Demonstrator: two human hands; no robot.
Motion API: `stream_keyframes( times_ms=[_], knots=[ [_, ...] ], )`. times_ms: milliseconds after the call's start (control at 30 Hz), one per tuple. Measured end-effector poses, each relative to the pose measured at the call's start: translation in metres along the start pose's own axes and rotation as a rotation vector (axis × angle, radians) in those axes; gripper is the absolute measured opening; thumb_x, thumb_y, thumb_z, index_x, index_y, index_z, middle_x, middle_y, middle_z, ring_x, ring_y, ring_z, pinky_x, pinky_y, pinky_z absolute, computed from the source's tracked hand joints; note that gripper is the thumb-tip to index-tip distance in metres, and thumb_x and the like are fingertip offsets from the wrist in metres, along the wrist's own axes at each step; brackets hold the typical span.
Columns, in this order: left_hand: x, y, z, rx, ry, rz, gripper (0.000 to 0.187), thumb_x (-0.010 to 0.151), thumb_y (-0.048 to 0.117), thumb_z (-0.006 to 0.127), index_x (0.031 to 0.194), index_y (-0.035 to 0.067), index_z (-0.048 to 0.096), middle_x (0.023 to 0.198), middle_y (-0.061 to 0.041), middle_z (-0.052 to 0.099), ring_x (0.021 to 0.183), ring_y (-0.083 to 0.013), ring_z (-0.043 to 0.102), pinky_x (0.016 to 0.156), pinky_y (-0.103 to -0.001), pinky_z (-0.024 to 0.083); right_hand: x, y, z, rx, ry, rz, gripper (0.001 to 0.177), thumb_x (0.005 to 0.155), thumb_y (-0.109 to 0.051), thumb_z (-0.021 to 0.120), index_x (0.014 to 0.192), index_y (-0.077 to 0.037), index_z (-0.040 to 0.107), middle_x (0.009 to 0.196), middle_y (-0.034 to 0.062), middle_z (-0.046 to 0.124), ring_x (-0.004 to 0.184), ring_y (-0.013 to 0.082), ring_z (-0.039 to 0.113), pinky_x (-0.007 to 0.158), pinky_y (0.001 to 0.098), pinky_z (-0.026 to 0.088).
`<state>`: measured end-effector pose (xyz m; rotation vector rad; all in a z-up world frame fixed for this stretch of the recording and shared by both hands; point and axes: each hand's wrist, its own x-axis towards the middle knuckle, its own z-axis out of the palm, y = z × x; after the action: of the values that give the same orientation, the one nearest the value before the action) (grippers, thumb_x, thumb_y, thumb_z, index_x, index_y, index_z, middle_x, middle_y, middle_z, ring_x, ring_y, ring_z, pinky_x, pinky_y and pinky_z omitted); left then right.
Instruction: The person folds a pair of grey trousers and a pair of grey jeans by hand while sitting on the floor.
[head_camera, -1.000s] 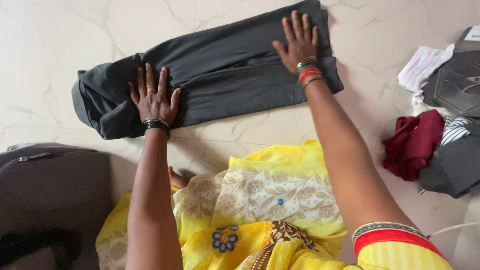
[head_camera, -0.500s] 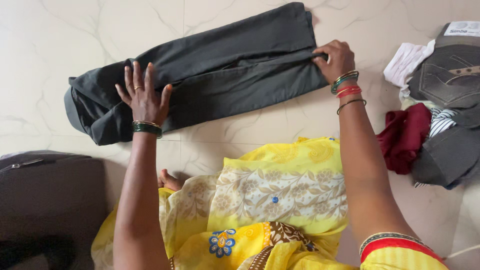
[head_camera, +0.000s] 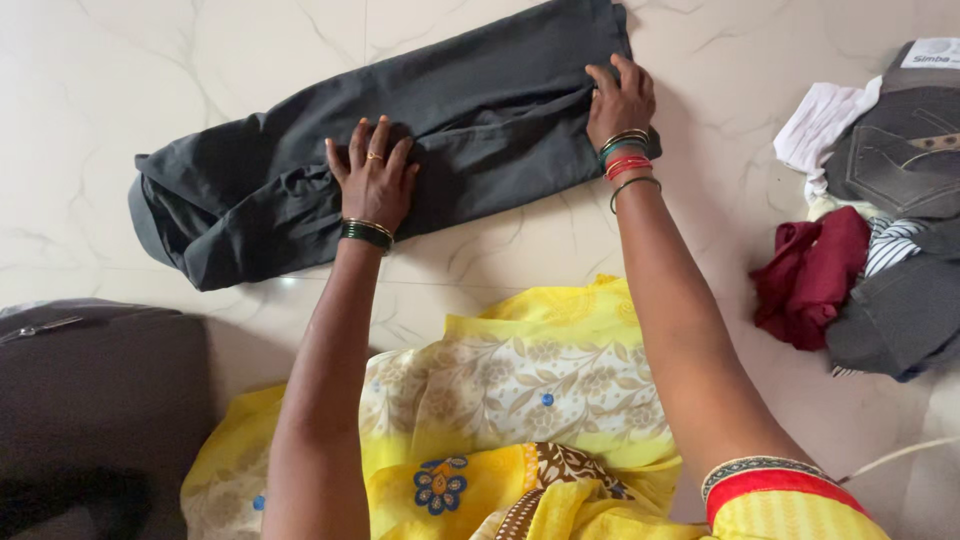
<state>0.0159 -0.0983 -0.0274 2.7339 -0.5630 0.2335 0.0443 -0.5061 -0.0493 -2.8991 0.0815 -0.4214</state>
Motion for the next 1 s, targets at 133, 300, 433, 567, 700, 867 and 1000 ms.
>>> stream_keyframes(
  times_ms=[133, 300, 433, 567, 700, 867, 1000],
  knots=[
    [-0.001, -0.011, -0.016, 0.025, 0.033, 0.006, 0.02, 0.092, 0.024, 0.075, 0.111, 0.017, 0.072, 0.137, -0.003, 0.062, 0.136, -0.0281, 0.049, 0.12, -0.064, 0.019, -0.005, 0.009, -0.01, 0.149, 0.035, -0.022, 0.025, 0.091, -0.004, 0.077, 0.112, -0.017, 0.073, 0.147, 0.0103, 0.051, 0.134, 0.0366, 0.045, 0.108, 0.0491, 0.044],
    [-0.002, -0.028, -0.029, 0.031, 0.055, -0.042, 0.012, 0.096, 0.021, 0.075, 0.107, 0.021, 0.072, 0.116, -0.004, 0.063, 0.119, -0.0287, 0.054, 0.113, -0.05, 0.031, -0.008, 0.012, -0.021, 0.232, 0.157, -0.056, 0.015, 0.093, -0.003, 0.077, 0.103, -0.012, 0.07, 0.137, 0.0091, 0.061, 0.129, 0.0352, 0.051, 0.107, 0.0478, 0.045],
    [-0.008, -0.03, -0.049, 0.053, 0.137, -0.014, 0.009, 0.095, 0.021, 0.075, 0.102, 0.02, 0.069, 0.115, -0.004, 0.066, 0.117, -0.0277, 0.055, 0.112, -0.053, 0.027, -0.002, 0.009, -0.047, 0.237, 0.167, -0.095, 0.015, 0.097, -0.002, 0.076, 0.107, -0.011, 0.068, 0.12, 0.0014, 0.07, 0.124, 0.031, 0.057, 0.107, 0.0474, 0.046],
    [-0.006, -0.022, -0.064, -0.054, 0.021, -0.022, 0.018, 0.1, 0.023, 0.071, 0.116, 0.016, 0.068, 0.112, -0.002, 0.068, 0.118, -0.027, 0.056, 0.114, -0.057, 0.025, 0.008, 0.003, -0.067, 0.251, 0.138, -0.077, 0.014, 0.099, -0.003, 0.073, 0.108, -0.013, 0.068, 0.107, 0.0029, 0.071, 0.107, 0.0301, 0.058, 0.095, 0.0446, 0.046],
    [0.004, -0.01, -0.057, -0.038, 0.02, -0.036, 0.039, 0.089, 0.021, 0.072, 0.128, 0.015, 0.07, 0.108, -0.006, 0.068, 0.112, -0.0303, 0.056, 0.104, -0.059, 0.025, 0.007, 0.005, -0.075, 0.33, 0.111, -0.132, 0.014, 0.102, -0.002, 0.07, 0.112, -0.01, 0.065, 0.108, 0.0056, 0.069, 0.106, 0.0311, 0.056, 0.096, 0.0431, 0.046],
    [-0.006, -0.025, -0.055, -0.122, -0.037, -0.102, 0.013, 0.092, 0.025, 0.076, 0.101, 0.018, 0.07, 0.105, -0.004, 0.069, 0.114, -0.026, 0.058, 0.113, -0.055, 0.028, 0.007, 0.016, -0.074, 0.334, 0.106, -0.113, 0.011, 0.103, -0.004, 0.07, 0.111, -0.01, 0.066, 0.107, 0.0056, 0.069, 0.103, 0.0304, 0.057, 0.095, 0.0432, 0.047],
    [-0.009, -0.041, -0.047, -0.107, 0.066, -0.219, 0.018, 0.103, 0.03, 0.077, 0.111, 0.016, 0.068, 0.112, -0.003, 0.07, 0.113, -0.0228, 0.06, 0.116, -0.055, 0.029, 0.024, 0.019, -0.045, 0.312, 0.09, -0.171, 0.011, 0.104, -0.005, 0.071, 0.113, -0.012, 0.067, 0.109, 0.0045, 0.071, 0.103, 0.0305, 0.058, 0.094, 0.0429, 0.047]
  ],
)
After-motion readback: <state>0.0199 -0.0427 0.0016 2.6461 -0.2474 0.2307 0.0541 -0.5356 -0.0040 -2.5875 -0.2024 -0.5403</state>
